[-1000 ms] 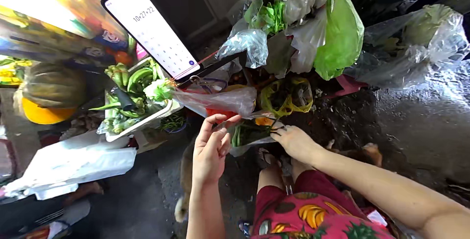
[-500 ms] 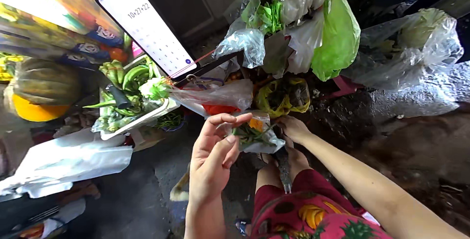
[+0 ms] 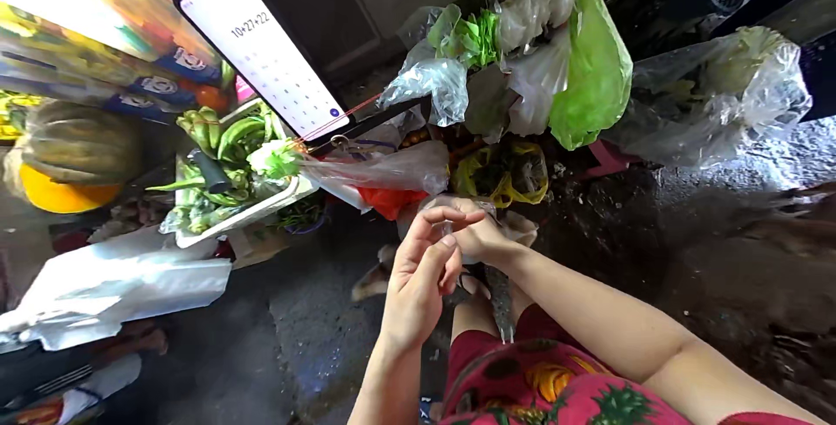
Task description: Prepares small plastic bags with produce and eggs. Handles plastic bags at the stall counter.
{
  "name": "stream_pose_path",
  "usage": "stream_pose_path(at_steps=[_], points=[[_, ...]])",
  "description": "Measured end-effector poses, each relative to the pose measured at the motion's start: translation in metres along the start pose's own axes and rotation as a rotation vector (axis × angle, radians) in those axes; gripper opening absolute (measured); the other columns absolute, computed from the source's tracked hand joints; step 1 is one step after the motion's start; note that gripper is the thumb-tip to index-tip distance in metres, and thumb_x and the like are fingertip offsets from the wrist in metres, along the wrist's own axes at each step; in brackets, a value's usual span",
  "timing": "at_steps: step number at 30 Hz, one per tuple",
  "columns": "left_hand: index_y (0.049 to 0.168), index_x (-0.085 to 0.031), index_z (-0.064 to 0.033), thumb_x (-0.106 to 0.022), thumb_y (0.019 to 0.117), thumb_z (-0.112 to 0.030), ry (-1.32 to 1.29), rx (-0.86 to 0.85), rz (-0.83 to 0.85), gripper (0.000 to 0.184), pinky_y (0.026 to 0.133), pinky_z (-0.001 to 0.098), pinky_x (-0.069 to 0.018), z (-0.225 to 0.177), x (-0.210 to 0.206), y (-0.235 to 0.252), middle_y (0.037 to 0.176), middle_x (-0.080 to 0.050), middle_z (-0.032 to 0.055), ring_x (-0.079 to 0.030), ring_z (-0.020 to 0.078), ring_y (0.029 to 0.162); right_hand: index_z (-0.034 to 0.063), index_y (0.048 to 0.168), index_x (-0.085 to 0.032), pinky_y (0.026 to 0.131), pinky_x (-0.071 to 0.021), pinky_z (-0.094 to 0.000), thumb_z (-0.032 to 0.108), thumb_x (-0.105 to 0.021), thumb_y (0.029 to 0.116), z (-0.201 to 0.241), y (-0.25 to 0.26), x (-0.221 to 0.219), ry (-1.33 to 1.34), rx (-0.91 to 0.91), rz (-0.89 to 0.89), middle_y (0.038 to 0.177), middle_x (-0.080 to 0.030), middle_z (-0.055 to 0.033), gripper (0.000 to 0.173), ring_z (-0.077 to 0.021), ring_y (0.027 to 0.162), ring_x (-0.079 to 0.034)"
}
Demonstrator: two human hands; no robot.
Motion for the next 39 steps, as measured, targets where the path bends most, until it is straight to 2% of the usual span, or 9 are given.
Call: stream_pose_path(at_steps=[6,10,13,17,21,26,28,33,39], points=[[0.128,-0.056,-0.0047,-0.038,0.1059,-0.012,0.045,-0.035,0.012,0.029,0.049,0.0132,-0.0362,-0.019,-0.002,0.0,0.124,-0.07,0.0138,-0.048,-0.004,0.058,0.0051,0.105,-0.067,0.088,-0.0563,-0.0252,-0.003,-0.05,0.0993,-0.048,0.018,-0.028,0.671,-0.065,0.243,0.095,-0.074,0.002,0.02,-0.0043,0.091,-0.068],[0.126,-0.057,-0.004,-0.036,0.1048,-0.01,0.1,-0.045,-0.068,0.031,0.05,0.0134,-0.0359,-0.021,0.015,-0.001,0.121,-0.071,0.012,-0.047,-0.0043,0.057,-0.0023,0.12,-0.07,0.086,-0.0538,-0.0224,0.013,-0.061,0.1022,-0.062,0.035,-0.03,-0.091,-0.029,0.181,0.108,-0.072,-0.0086,0.025,-0.0046,0.093,-0.065],[0.125,-0.058,-0.0064,-0.034,0.1052,-0.012,0.126,-0.041,-0.153,0.031,0.049,0.0134,-0.0355,-0.024,0.037,-0.006,0.119,-0.072,0.0117,-0.048,-0.0039,0.056,0.0093,0.134,-0.068,0.112,-0.0452,-0.0426,0.021,-0.055,0.1052,-0.063,0.029,-0.036,-0.511,-0.081,0.251,0.13,-0.069,-0.0145,0.034,-0.0225,0.125,-0.063],[0.126,-0.057,-0.006,-0.032,0.1058,-0.012,0.081,-0.021,-0.19,0.032,0.048,0.0134,-0.0337,-0.032,0.046,-0.014,0.117,-0.073,0.0153,-0.046,-0.0035,0.054,0.014,0.165,-0.023,0.115,-0.0416,-0.0497,0.019,-0.041,0.1085,-0.046,-0.017,-0.028,-0.721,-0.152,0.454,0.149,-0.055,-0.0179,0.06,-0.0309,0.134,-0.056],[0.126,-0.058,-0.0059,-0.033,0.1045,-0.01,0.02,-0.004,-0.2,0.033,0.047,0.0132,-0.032,-0.043,0.038,-0.019,0.115,-0.072,0.0159,-0.043,-0.0037,0.051,0.013,0.138,-0.065,0.108,-0.046,-0.0524,0.031,-0.053,0.1016,-0.046,-0.065,0.004,-0.78,0.107,0.509,0.133,-0.066,-0.0135,0.042,-0.0297,0.126,-0.061],[0.124,-0.06,-0.0089,-0.037,0.1059,-0.015,0.052,-0.044,-0.118,0.03,0.047,0.0119,-0.0322,-0.068,0.034,-0.021,0.115,-0.073,0.0144,-0.045,-0.0047,0.053,0.0054,0.114,-0.07,0.088,-0.0518,-0.0553,0.024,-0.071,0.0869,-0.046,-0.096,0.011,-1.104,0.549,0.528,0.101,-0.072,-0.0145,0.033,-0.0348,0.099,-0.069],[0.123,-0.062,-0.0108,-0.04,0.1067,-0.017,0.176,-0.071,-0.104,0.028,0.049,0.0114,-0.0356,-0.08,0.044,-0.022,0.111,-0.075,0.0099,-0.049,-0.005,0.055,0.0011,0.097,-0.069,0.087,-0.0514,-0.0555,0.005,-0.068,0.0886,-0.021,-0.091,0.016,-1.346,0.477,0.419,0.093,-0.07,-0.0172,0.01,-0.0383,0.097,-0.068],[0.118,-0.062,-0.0087,-0.037,0.1036,-0.01,0.294,0.01,-0.298,0.029,0.047,0.0115,-0.0356,-0.079,0.087,-0.039,0.095,-0.076,0.0047,-0.048,-0.0048,0.052,-0.0078,0.108,-0.068,0.107,-0.0417,-0.0542,-0.014,-0.053,0.092,0.068,-0.07,0.038,-1.749,0.063,0.244,0.106,-0.071,-0.0232,0.022,-0.0405,0.117,-0.063],[0.115,-0.061,-0.0066,-0.042,0.1011,-0.006,0.269,-0.113,-0.541,0.024,0.046,0.0127,-0.0385,-0.091,0.098,-0.104,0.095,-0.075,0.0011,-0.05,-0.0033,0.052,0.0082,0.092,-0.072,0.112,-0.0374,-0.0531,-0.009,-0.064,0.0885,0.189,-0.065,-0.036,-1.766,0.878,0.134,0.084,-0.069,-0.0073,0.019,-0.0289,0.105,-0.067]])
Point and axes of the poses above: each hand's wrist, its own y-axis towards the middle knuckle, its own x-axis out of the back of the hand, z = x × y, the point moved 10 cm from there along y, towards the middle knuckle
